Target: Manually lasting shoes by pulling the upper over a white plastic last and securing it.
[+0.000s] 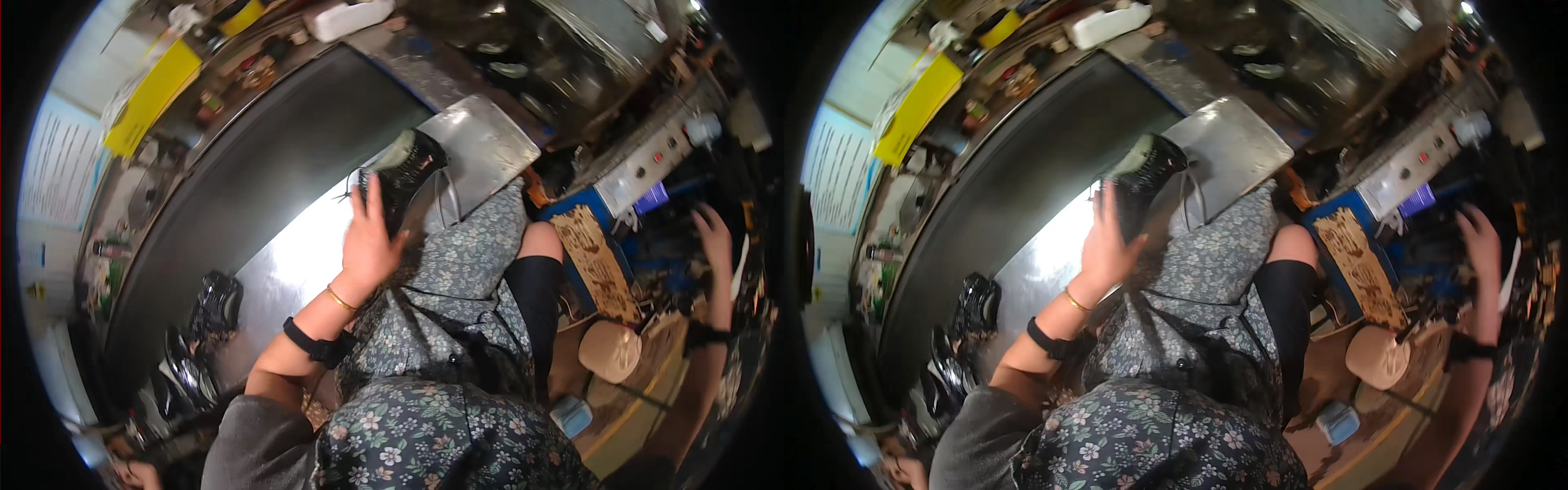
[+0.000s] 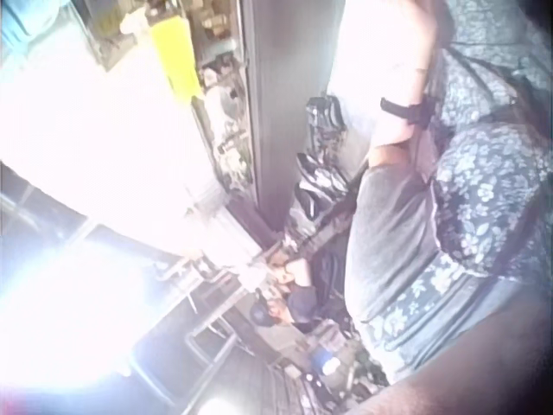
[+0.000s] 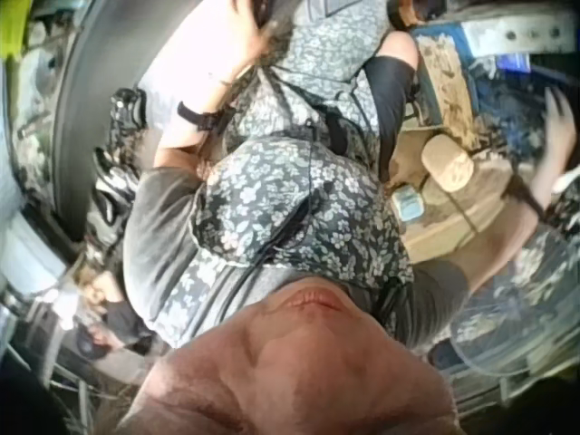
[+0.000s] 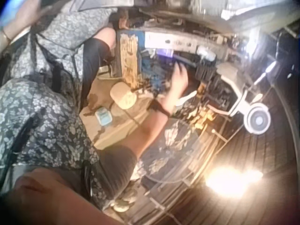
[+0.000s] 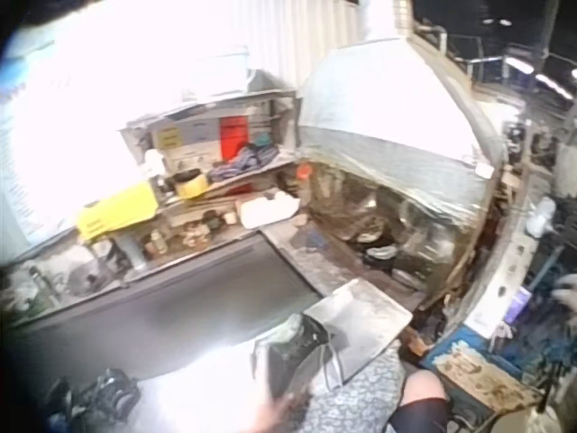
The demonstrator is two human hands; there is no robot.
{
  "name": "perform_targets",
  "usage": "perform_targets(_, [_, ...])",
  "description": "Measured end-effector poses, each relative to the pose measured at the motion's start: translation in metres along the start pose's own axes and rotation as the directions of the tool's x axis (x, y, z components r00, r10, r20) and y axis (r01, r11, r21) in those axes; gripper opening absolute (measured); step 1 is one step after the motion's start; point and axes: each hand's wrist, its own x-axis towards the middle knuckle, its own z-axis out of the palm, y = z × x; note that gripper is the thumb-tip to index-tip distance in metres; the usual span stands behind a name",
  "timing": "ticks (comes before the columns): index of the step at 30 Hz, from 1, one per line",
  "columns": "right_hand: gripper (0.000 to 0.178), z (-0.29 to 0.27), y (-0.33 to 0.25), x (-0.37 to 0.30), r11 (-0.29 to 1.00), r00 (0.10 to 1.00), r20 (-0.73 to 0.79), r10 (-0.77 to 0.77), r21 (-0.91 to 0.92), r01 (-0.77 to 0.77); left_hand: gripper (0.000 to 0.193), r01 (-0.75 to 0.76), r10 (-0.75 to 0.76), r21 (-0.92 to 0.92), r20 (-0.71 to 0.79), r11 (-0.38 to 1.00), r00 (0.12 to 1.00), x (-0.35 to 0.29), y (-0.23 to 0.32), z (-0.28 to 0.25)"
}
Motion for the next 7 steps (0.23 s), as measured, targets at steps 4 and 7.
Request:
perform_targets(4, [0.093,-0.069,0.254,-0.074,0.775,0.850,-0.298,0.435,-0.357,-0.522,0.084,-0.418,0.396,0.334,0.133,0.845,0.908,-0.043,-0.036,0.068])
perform_targets(7, [0.091,-0.061,0.274,-0.068,0.851,0.813,-0.395,0.427,-0.128,-0.509,0.067,-0.432,0.423,0.298,0.099,0.851,0.901,-0.064,-0.057,0.091])
